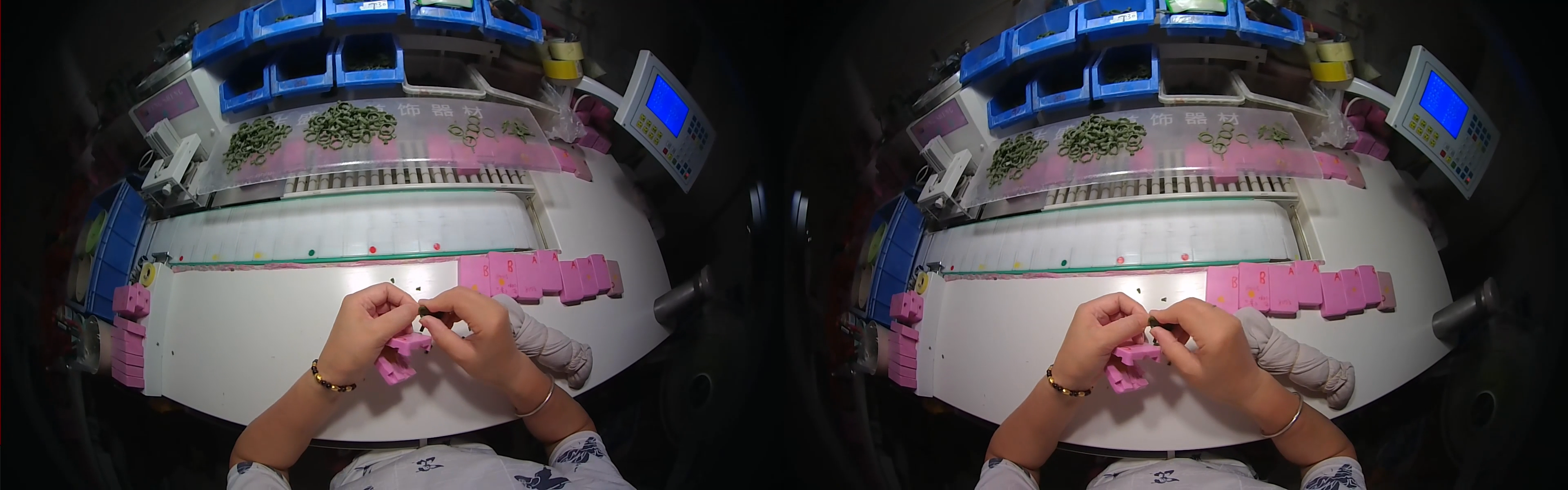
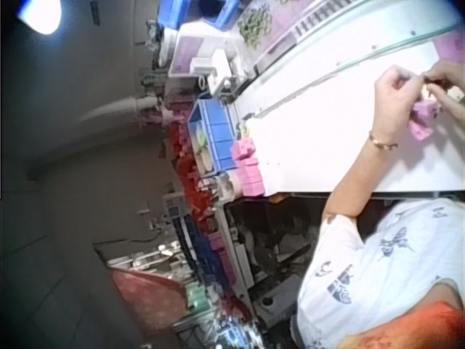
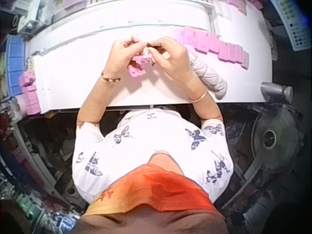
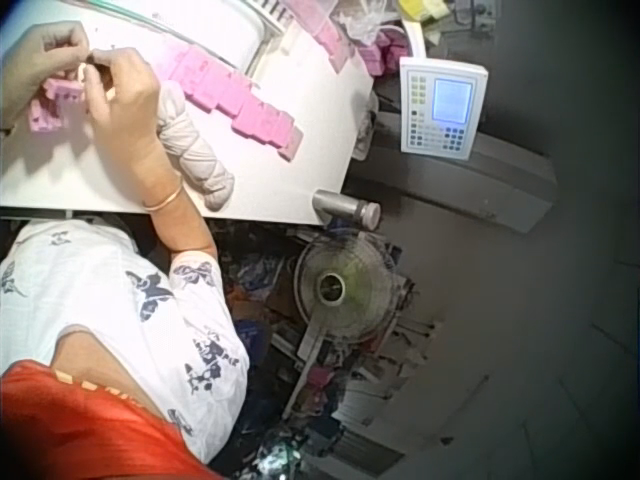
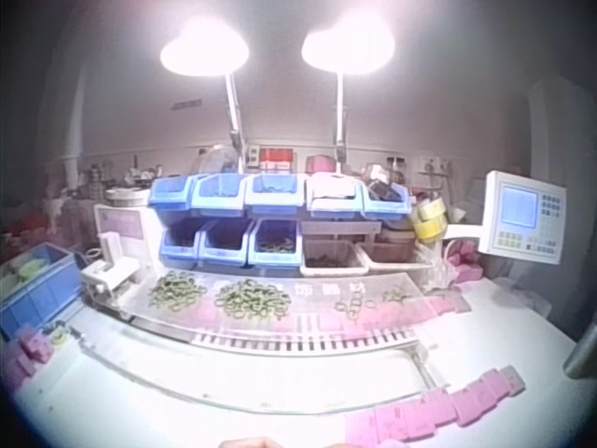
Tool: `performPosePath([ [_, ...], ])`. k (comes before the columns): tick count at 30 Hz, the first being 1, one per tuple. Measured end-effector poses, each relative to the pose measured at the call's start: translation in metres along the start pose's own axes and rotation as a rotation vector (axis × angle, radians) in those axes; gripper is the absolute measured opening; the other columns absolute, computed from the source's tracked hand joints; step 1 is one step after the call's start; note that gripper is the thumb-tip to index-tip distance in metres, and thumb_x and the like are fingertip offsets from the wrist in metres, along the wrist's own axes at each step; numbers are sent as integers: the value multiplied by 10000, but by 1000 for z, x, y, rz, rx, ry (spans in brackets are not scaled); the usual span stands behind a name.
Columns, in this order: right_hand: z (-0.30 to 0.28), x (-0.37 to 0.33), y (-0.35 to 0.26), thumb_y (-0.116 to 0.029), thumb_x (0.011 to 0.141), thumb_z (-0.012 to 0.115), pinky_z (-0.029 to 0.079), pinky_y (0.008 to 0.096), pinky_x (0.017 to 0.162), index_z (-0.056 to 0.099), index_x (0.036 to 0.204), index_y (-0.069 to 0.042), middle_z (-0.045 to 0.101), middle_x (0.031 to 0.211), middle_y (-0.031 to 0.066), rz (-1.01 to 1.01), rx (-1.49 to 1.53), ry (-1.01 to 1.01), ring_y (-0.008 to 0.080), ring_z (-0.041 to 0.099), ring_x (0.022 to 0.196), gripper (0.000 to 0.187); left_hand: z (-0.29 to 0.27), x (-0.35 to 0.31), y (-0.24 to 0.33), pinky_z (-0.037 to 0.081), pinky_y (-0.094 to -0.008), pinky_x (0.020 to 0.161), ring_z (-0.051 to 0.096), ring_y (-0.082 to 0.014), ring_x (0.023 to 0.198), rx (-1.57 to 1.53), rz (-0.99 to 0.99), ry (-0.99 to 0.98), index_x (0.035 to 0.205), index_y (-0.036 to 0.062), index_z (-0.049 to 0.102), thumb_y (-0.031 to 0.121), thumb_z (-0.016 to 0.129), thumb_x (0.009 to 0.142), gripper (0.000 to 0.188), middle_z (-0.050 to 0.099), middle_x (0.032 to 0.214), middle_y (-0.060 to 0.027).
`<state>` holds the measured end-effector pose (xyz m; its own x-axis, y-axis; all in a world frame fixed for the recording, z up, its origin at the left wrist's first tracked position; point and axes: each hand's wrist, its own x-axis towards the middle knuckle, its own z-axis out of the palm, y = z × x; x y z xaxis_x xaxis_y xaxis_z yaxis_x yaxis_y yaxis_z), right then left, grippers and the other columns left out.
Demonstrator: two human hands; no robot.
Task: The person assembles toy keychains by hand, inserting a metal ring into a plastic toy component, closing the ring, and then cleaning the toy with a cloth.
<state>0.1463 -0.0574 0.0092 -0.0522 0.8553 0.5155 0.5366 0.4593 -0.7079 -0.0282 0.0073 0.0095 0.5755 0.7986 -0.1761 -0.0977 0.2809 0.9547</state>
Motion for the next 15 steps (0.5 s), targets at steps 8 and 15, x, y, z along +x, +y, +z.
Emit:
performPosePath([
  [8, -8, 0, 3, -50, 875, 669, 503, 195, 614, 650, 1047, 23, 657, 837, 27, 622, 705, -92, 58, 606, 694, 188, 1, -2, 0, 474, -192, 585, 593, -65, 659, -77, -70, -8, 918, -1, 627, 96, 625, 901, 99, 624, 775, -28],
  [15, -9, 5, 0, -54, 871, 674, 519, 208, 634, 645, 1060, 25, 667, 867, 47, 607, 632, -80, 67, 619, 705, 207, 2, 3, 2, 459, -188, 576, 579, -58, 654, -48, -25, 13, 912, -5, 629, 109, 639, 900, 116, 618, 759, -21],
])
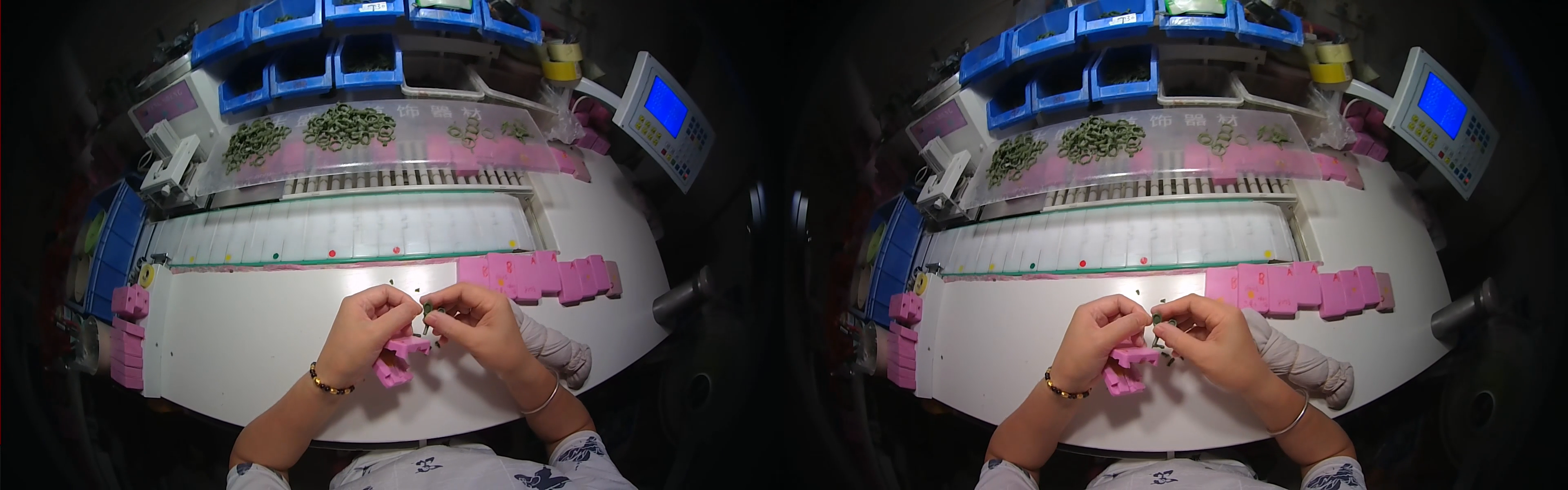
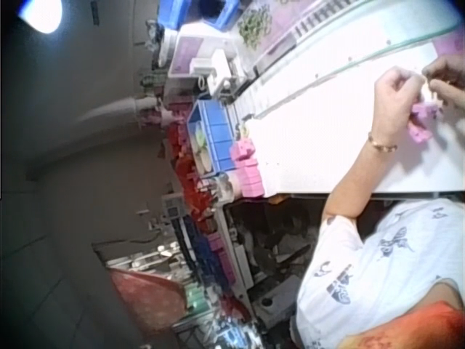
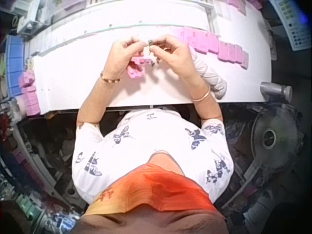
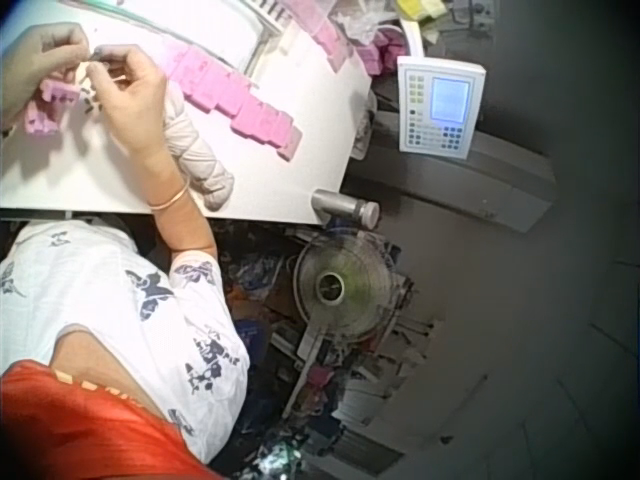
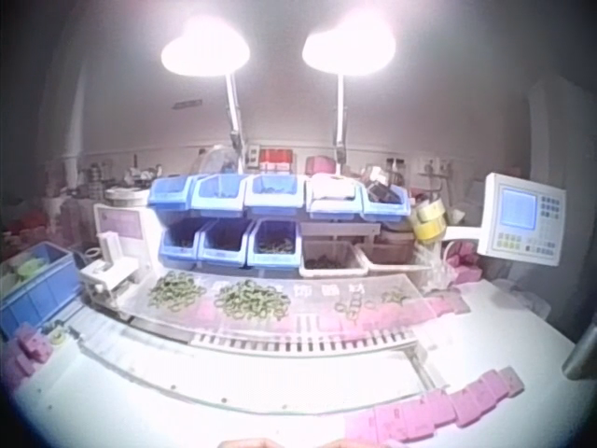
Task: The person assembles toy keychains by hand, inserting a metal ring into a plastic toy component, closing the ring, and then cleaning the toy with a cloth.
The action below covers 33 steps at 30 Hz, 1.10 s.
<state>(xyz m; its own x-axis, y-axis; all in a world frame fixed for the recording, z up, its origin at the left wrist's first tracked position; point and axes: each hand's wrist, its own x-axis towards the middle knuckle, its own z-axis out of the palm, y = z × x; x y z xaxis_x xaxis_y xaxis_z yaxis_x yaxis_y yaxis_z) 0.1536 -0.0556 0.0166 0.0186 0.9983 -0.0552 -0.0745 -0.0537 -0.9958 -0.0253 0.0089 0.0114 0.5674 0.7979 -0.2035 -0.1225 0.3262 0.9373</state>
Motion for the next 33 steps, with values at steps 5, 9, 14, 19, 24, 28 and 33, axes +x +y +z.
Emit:
performPosePath([
  [5, 2, -6, 4, -51, 862, 660, 546, 280, 705, 639, 1094, 20, 687, 938, 122, -399, -491, 27, 178, 677, 823, 244, 12, -6, 8, 420, -182, 527, 532, -37, 603, 213, 48, 51, 873, -8, 609, 118, 661, 898, 139, 607, 718, -2],
  [9, 11, -3, 14, -61, 838, 661, 518, 348, 646, 637, 1055, 15, 651, 841, 143, -645, -645, 64, 271, 647, 720, 232, 7, -10, 0, 476, -197, 543, 590, -59, 615, 261, 121, 118, 853, -42, 607, 39, 636, 878, 90, 640, 726, -41],
  [14, 5, -6, 11, -53, 828, 664, 516, 353, 638, 638, 1040, 12, 649, 832, 136, -667, -710, 131, 276, 644, 713, 223, 6, -4, -5, 483, -192, 566, 598, -63, 618, 259, 141, 81, 853, -56, 609, 26, 625, 877, 87, 642, 709, -44],
  [19, 3, -2, 12, -50, 818, 673, 513, 351, 629, 636, 1031, 12, 642, 818, 132, -700, -719, 143, 272, 639, 699, 225, 10, 0, -4, 470, -189, 568, 588, -58, 634, 243, 163, 84, 866, -41, 619, 52, 649, 884, 100, 649, 742, -47],
  [24, 4, -1, 14, -50, 817, 674, 511, 355, 628, 633, 1038, 8, 640, 814, 130, -756, -748, 128, 275, 637, 702, 232, 3, 3, -8, 460, -183, 568, 580, -57, 643, 170, 128, 39, 866, -34, 615, 65, 650, 888, 107, 645, 757, -43],
  [28, 8, -1, 15, -57, 818, 676, 508, 354, 623, 622, 1063, 10, 636, 816, 134, -758, -719, 132, 279, 633, 692, 260, 0, 0, -10, 458, -184, 572, 577, -59, 646, 143, 133, 51, 866, -32, 612, 56, 640, 889, 95, 638, 754, -39],
  [33, 9, -3, 8, -51, 829, 669, 532, 333, 640, 599, 1089, 22, 652, 863, 144, -652, -646, 130, 257, 661, 712, 278, 4, -3, -3, 468, -189, 583, 589, -66, 657, 186, 120, 94, 873, -32, 610, 58, 647, 883, 98, 642, 758, -42],
])
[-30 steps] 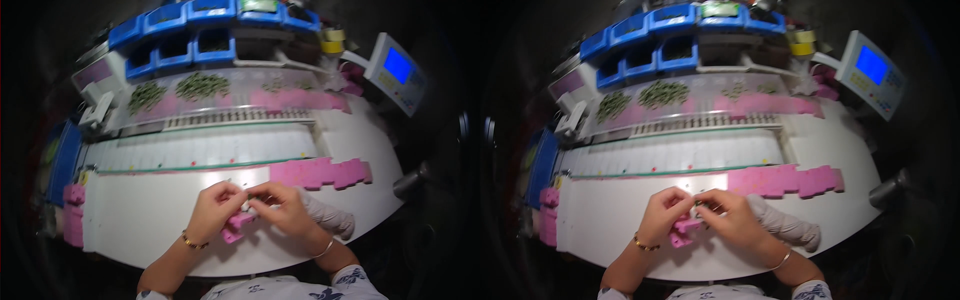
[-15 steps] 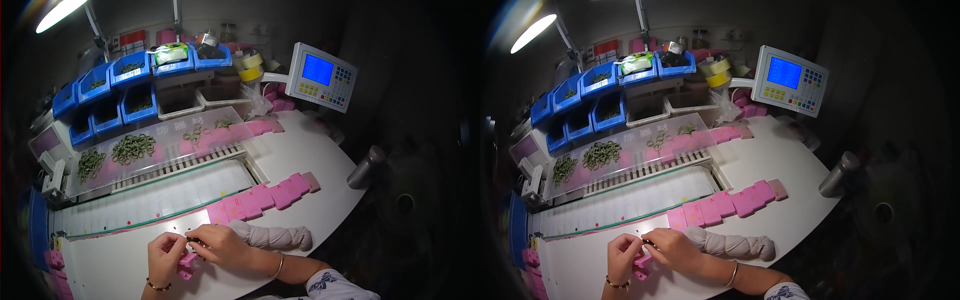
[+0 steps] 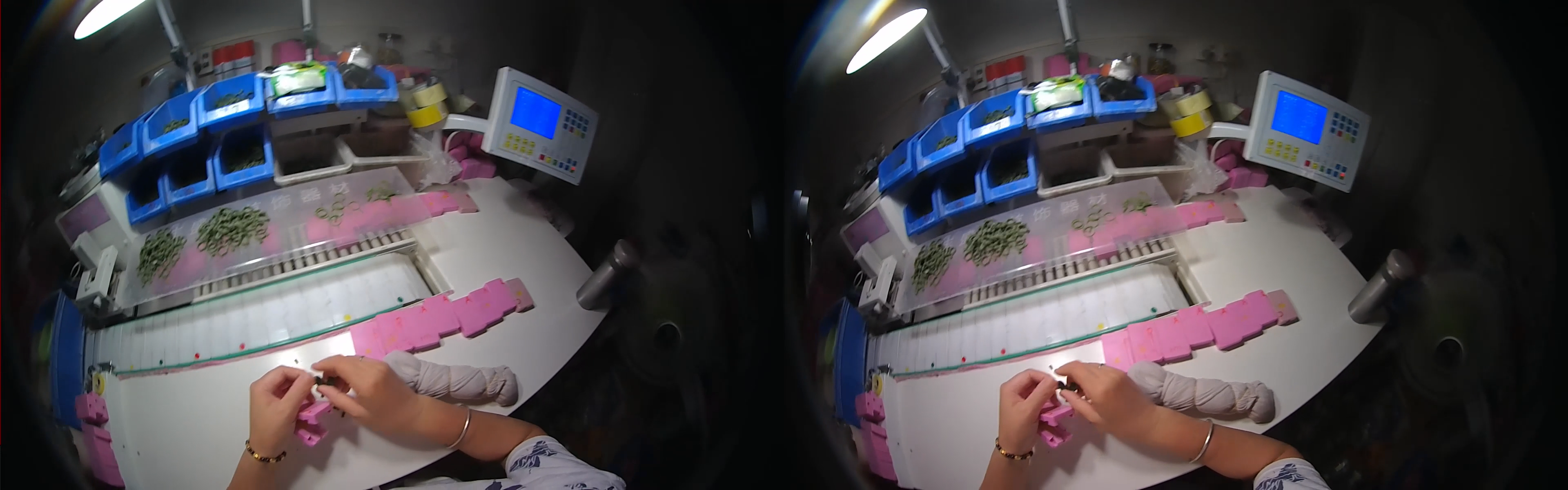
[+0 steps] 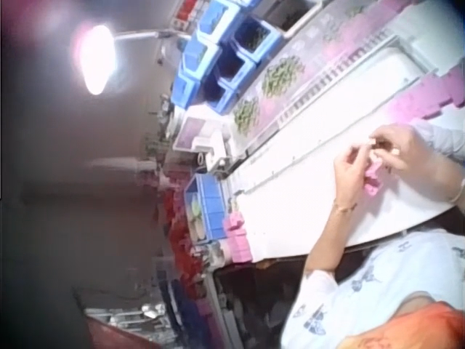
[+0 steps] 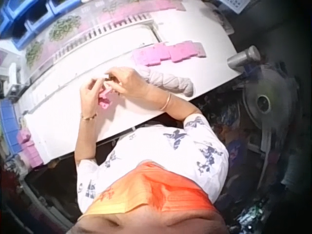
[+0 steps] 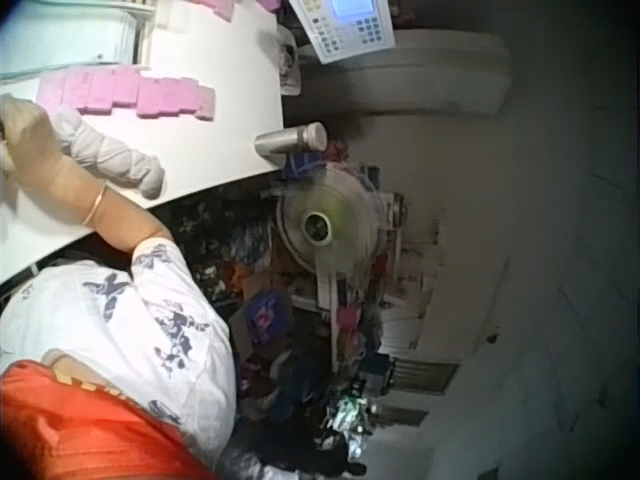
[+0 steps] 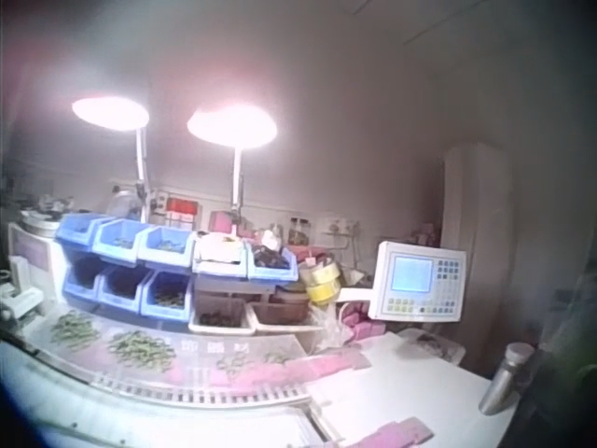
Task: The person assembles toy keychains by hand, inserting a metal ring into a plastic toy component, closing the ring, and then cleaning the toy with a cloth.
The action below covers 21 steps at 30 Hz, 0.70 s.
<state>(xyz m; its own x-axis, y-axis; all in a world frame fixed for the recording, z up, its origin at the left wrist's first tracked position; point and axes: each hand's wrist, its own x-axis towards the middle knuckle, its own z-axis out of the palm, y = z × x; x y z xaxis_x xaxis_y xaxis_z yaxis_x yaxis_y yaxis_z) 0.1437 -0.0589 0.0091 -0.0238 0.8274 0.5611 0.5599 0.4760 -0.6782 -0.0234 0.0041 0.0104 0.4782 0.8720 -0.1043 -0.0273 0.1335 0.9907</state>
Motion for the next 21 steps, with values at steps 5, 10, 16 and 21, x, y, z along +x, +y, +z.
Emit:
performPosePath([
  [5, -6, -1, -2, -79, 845, 656, 540, 351, 675, 527, 1131, -9, 651, 893, 172, 83, 43, -90, 294, 665, 783, 321, 5, 6, 0, 459, -190, 574, 572, -49, 646, -4, -19, -76, 855, -16, 606, 82, 645, 884, 109, 628, 736, -21],
  [10, -7, 3, 0, -45, 836, 708, 540, 254, 658, 544, 1145, 10, 652, 902, 95, 304, 239, -138, 128, 654, 783, 354, -4, 3, 1, 441, -198, 587, 551, -60, 641, -63, -52, -77, 847, -15, 609, 93, 609, 898, 120, 601, 728, -16],
  [16, -10, 3, 6, 14, 854, 676, 519, 220, 643, 538, 1131, 17, 637, 908, 63, 577, 621, -158, 81, 607, 752, 309, -5, 4, -1, 412, -192, 564, 517, -47, 628, -127, -90, -72, 880, -22, 634, 122, 603, 906, 150, 579, 702, -7],
  [21, -12, 3, 6, 30, 849, 675, 523, 219, 653, 536, 1151, 29, 642, 910, 71, 615, 691, -168, 86, 619, 771, 333, -3, 1, 3, 438, -192, 587, 548, -52, 654, -129, -81, -100, 905, -18, 642, 130, 621, 913, 150, 600, 730, -8],
])
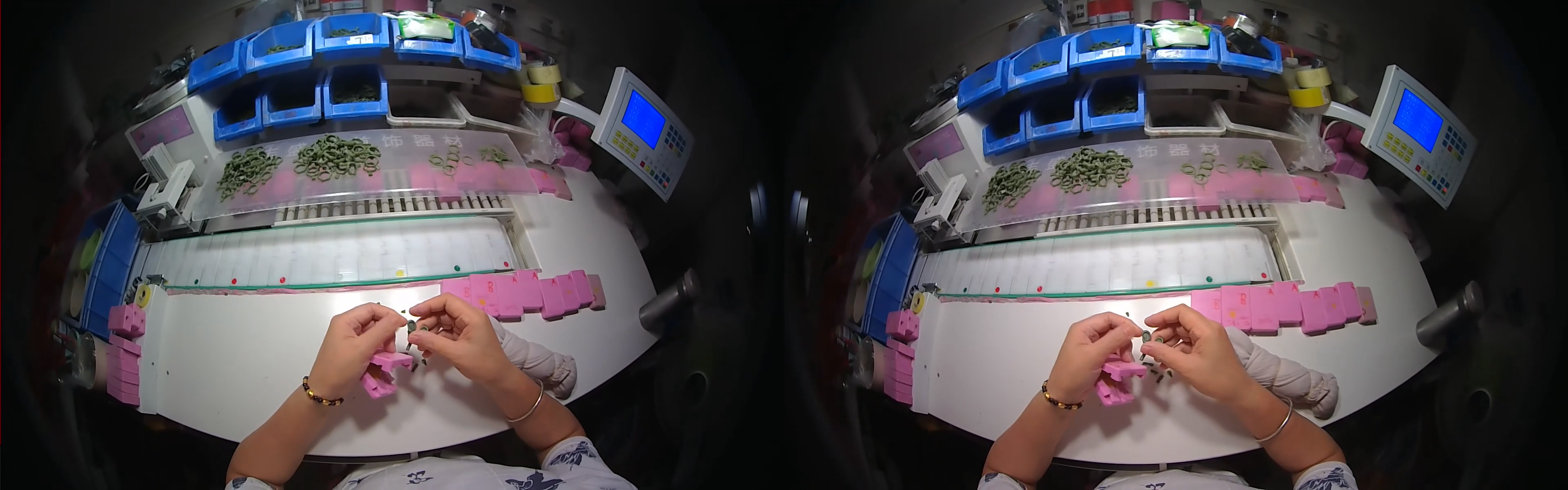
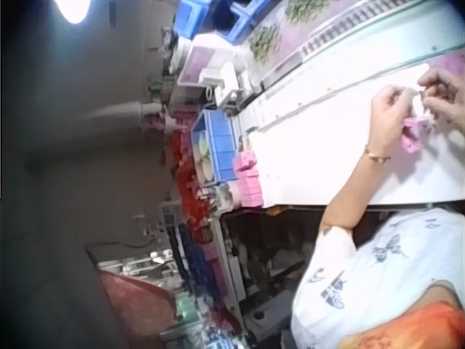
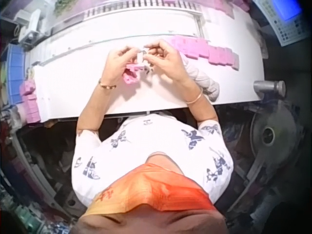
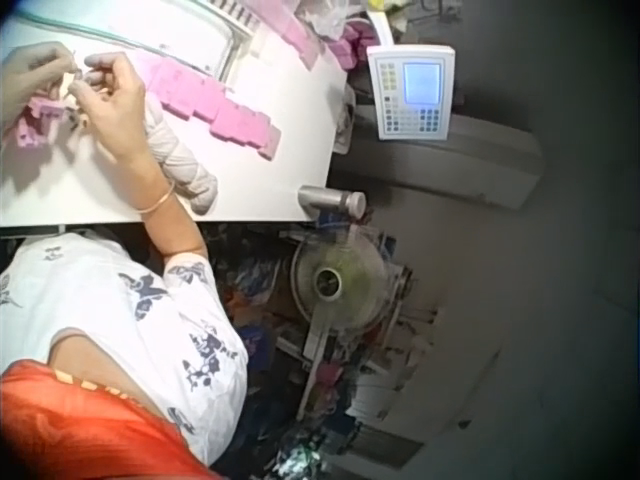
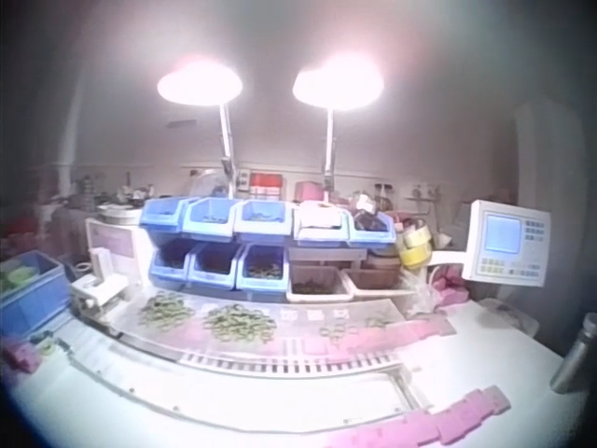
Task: The person assembles toy keychains by hand, inserting a metal ring into a plastic toy component, closing the ring, and then cleaning the toy with a cloth.
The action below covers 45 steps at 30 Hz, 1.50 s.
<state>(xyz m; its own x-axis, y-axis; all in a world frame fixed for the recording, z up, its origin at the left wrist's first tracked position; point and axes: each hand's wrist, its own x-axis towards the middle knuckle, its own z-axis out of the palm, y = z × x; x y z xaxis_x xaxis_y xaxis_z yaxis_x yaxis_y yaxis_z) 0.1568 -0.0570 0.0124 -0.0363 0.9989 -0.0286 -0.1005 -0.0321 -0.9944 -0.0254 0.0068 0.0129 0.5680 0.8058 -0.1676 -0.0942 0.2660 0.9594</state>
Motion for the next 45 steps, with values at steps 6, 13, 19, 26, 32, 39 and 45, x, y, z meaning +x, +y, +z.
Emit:
performPosePath([
  [6, 1, 6, -4, -60, 854, 700, 506, 207, 600, 590, 1113, 25, 650, 834, 39, -131, -164, -85, 71, 617, 722, 294, -7, -2, 2, 467, -198, 613, 566, -59, 674, 125, 28, -87, 920, -20, 644, 145, 612, 930, 168, 620, 766, -16],
  [13, -68, 84, -88, -132, 880, 668, 536, 268, 689, 633, 1049, 11, 685, 939, 77, -20, -257, -96, 126, 642, 767, 224, -9, 9, 1, 488, -224, 523, 581, -93, 558, -92, 11, 69, 866, -3, 593, 186, 537, 975, 225, 605, 665, -29],
  [19, -99, 137, -116, -241, 921, 648, 560, 320, 820, 546, 1221, 51, 643, 1149, 134, -133, -26, 136, 217, 675, 979, 430, -13, 9, 1, 496, -257, 503, 594, -138, 560, -346, -55, 98, 906, 12, 563, 242, 514, 989, 250, 565, 653, -29],
  [26, -79, 85, -67, -184, 940, 608, 560, 293, 806, 555, 1224, 30, 664, 1122, 140, -106, -38, 162, 193, 677, 957, 360, -17, 10, -6, 497, -280, 510, 587, -160, 563, -425, -73, 108, 911, 18, 549, 272, 516, 986, 267, 531, 679, -30],
  [32, -87, 103, -75, -93, 881, 628, 519, 273, 698, 679, 1009, -16, 706, 894, 77, -421, -649, 360, 135, 665, 823, 157, -10, 15, -6, 492, -278, 514, 588, -163, 570, -442, -97, 104, 912, 11, 549, 276, 520, 984, 276, 534, 677, -30],
  [39, -83, 181, -67, 24, 737, 636, 508, 398, 768, 680, 916, -46, 679, 893, 98, -859, -1395, 266, 305, 607, 897, 198, -12, 14, -8, 518, -279, 528, 586, -149, 568, -439, -113, 95, 909, -3, 574, 251, 536, 979, 267, 543, 698, -20],
  [45, -75, 215, -70, 45, 709, 609, 525, 398, 744, 687, 915, -48, 681, 892, 109, -803, -1589, 116, 308, 626, 885, 240, -20, 13, -7, 495, -286, 519, 601, -174, 580, -441, -134, 122, 917, 12, 556, 292, 514, 984, 290, 552, 671, -41],
])
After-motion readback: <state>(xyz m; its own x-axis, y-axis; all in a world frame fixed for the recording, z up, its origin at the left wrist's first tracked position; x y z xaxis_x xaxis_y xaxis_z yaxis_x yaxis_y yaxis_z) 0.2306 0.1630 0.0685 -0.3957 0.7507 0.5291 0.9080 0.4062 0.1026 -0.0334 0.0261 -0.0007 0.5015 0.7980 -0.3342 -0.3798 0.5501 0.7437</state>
